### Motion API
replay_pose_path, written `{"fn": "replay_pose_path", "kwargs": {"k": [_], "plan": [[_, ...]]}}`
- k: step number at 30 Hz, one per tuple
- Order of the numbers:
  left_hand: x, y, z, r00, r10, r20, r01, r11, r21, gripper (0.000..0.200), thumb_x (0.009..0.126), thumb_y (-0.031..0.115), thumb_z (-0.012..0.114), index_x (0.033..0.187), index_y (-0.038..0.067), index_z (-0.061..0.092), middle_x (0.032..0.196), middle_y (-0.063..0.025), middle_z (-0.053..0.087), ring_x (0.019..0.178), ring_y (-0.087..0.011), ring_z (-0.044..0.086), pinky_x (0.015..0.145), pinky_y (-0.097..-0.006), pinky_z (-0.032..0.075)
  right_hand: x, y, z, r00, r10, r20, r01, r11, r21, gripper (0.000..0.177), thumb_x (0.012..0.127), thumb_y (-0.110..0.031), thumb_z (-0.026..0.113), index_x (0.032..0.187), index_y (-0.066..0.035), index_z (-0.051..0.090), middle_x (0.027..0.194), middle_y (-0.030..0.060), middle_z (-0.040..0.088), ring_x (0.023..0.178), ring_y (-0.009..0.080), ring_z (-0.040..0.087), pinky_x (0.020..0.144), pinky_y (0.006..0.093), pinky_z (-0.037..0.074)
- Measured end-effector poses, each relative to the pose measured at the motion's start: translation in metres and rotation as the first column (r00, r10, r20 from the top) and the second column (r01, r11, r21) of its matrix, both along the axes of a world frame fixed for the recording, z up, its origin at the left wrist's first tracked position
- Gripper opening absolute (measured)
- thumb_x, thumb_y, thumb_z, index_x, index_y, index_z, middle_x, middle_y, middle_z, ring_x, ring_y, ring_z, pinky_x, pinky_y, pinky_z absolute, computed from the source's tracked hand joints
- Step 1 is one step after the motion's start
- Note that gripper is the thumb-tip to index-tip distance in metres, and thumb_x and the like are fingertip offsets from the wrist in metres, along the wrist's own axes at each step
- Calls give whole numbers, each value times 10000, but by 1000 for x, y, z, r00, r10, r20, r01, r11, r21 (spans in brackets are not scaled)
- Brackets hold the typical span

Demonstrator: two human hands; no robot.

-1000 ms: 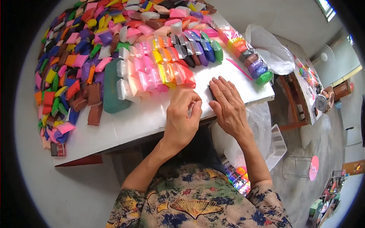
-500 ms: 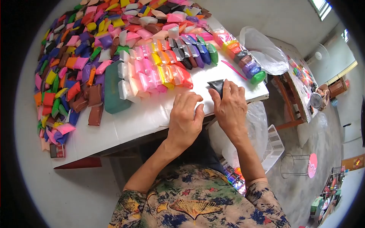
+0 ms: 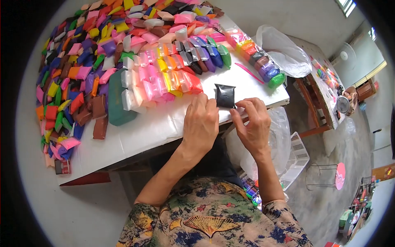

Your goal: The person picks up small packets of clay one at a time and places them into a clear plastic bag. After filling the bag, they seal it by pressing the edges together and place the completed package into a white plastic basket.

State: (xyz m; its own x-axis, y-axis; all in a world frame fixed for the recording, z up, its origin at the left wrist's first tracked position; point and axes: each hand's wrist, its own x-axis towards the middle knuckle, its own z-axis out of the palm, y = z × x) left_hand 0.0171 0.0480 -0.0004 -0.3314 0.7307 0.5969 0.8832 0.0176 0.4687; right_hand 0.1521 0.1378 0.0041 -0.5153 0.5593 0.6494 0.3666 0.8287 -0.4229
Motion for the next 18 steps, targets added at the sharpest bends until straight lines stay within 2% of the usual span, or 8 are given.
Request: {"fn": "replay_pose_path", "kwargs": {"k": [3, 9, 14, 18], "plan": [[-1, 2, 0, 996, -9, -84, 9, 1000, -1, 78, 821, 1, 612, 849, -4, 539, 916, -167, 514, 912, -345, 566, 814, -437, 472, -2, 7, -4, 1000, 17, 14, -18, 995, 97, 186, 786, -117, 739, 920, -50, 629, 910, 95, 594, 845, 289, 578, 748, 410, 448], [-3, 6, -3, 979, -1, -206, 3, 1000, 7, 78, 774, 7, 588, 826, 12, 530, 884, -154, 511, 866, -320, 572, 768, -409, 479, -4, 14, -5, 999, 43, 30, -48, 977, 206, 153, 784, -100, 729, 870, -54, 611, 872, 82, 578, 809, 271, 565, 725, 394, 430], [-2, 6, -1, 964, 5, -266, 0, 1000, 18, 64, 791, 31, 578, 825, 19, 526, 880, -137, 499, 867, -299, 555, 777, -399, 471, -10, 18, -6, 996, 41, 80, -64, 947, 314, 148, 771, -73, 710, 812, -57, 570, 837, 82, 548, 771, 265, 544, 709, 396, 420], [-2, 6, 0, 958, -6, -286, 13, 1000, 21, 80, 787, 42, 584, 837, 21, 524, 886, -132, 497, 879, -295, 543, 784, -395, 461, -10, 18, -7, 992, 20, 125, -58, 949, 311, 155, 769, -62, 699, 827, -50, 555, 822, 91, 532, 762, 277, 537, 691, 399, 425]]}}
